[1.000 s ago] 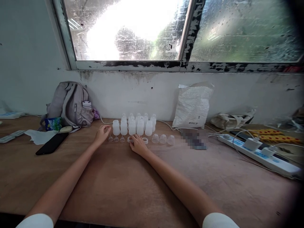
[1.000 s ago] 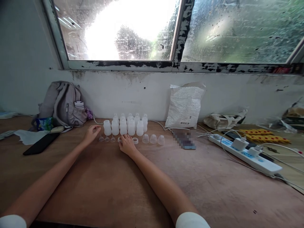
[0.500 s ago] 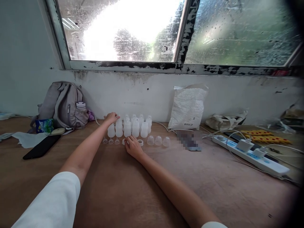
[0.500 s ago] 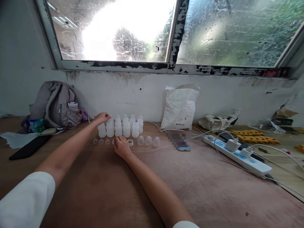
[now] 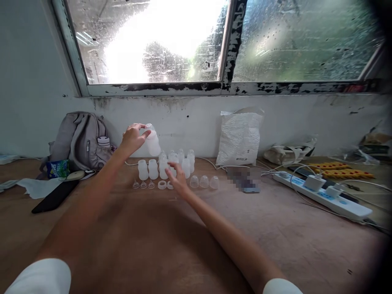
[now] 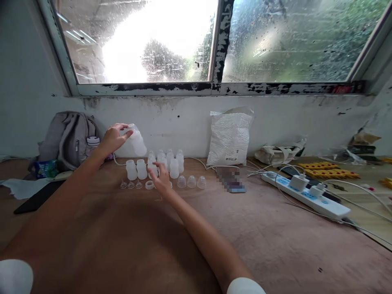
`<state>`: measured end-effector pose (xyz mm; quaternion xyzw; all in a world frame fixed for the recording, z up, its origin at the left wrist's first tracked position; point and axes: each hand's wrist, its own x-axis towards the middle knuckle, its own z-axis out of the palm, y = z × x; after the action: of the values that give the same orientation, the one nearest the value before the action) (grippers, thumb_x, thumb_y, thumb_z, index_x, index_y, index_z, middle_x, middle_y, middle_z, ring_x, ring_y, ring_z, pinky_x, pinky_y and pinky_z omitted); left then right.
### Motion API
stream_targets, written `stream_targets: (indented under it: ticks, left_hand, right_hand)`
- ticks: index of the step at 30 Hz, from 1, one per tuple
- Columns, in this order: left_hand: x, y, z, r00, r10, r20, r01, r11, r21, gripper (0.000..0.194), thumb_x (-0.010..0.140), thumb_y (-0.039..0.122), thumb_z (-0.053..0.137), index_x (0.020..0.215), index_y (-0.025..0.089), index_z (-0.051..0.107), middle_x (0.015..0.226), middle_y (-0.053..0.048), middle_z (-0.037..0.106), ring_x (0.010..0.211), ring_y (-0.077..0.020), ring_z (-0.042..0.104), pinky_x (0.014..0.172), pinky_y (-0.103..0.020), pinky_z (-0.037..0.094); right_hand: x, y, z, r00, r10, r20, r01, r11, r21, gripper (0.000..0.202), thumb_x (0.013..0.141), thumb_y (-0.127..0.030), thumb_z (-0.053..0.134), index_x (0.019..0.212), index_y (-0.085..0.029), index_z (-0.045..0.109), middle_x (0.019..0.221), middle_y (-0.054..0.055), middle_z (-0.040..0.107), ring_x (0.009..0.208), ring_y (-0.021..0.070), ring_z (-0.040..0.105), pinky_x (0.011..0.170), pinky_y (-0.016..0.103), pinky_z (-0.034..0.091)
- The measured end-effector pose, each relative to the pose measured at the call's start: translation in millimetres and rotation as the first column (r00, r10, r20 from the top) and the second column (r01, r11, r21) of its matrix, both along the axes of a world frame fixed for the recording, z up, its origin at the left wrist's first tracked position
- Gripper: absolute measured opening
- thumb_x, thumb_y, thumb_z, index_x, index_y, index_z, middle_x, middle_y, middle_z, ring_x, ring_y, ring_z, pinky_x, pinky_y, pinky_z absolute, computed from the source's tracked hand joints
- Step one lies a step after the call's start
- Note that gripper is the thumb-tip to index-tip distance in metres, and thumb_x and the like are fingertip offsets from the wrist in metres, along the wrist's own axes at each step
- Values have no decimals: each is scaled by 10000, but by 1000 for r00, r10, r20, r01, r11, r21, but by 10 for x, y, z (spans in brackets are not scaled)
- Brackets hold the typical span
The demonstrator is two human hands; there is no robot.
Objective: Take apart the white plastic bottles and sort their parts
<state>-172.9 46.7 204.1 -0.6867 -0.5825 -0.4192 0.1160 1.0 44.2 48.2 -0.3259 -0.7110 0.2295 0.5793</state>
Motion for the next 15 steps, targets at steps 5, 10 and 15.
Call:
stream_targets:
  ticks: [5,10,15]
  left_hand:
    - [351,-402,-147,839,-427,337,470,881,-56,331,748,449,499,887,175,622,856,-44,626,838,-206,566,734,-296,436]
    - [660,-432,-399,348,-470,811,812,584,-10,393,702,481,555,914,153,593,806,-71,615,714,-179,592,598,-271,470]
    - [772,-345,-564,84,-353,932,857,503,113,354,625,398,656,884,180,552,629,24,523,486,-91,534,444,-205,417]
  right_hand:
    - [143,-130,560,836,519,-178,-548,783,-295,432,732,-406,546,1116,-221,475,1070,49,551,940,179,535,759,290,452]
    - [203,-259,606,737,639,-221,-643,561,-522,321,602,-343,649,831,-128,587,804,61,614,719,173,575,602,271,467]
    - [134,-314,468,622,727,-292,-728,399,-557,275,605,-368,607,713,-120,557,680,57,610,645,184,578,604,336,475]
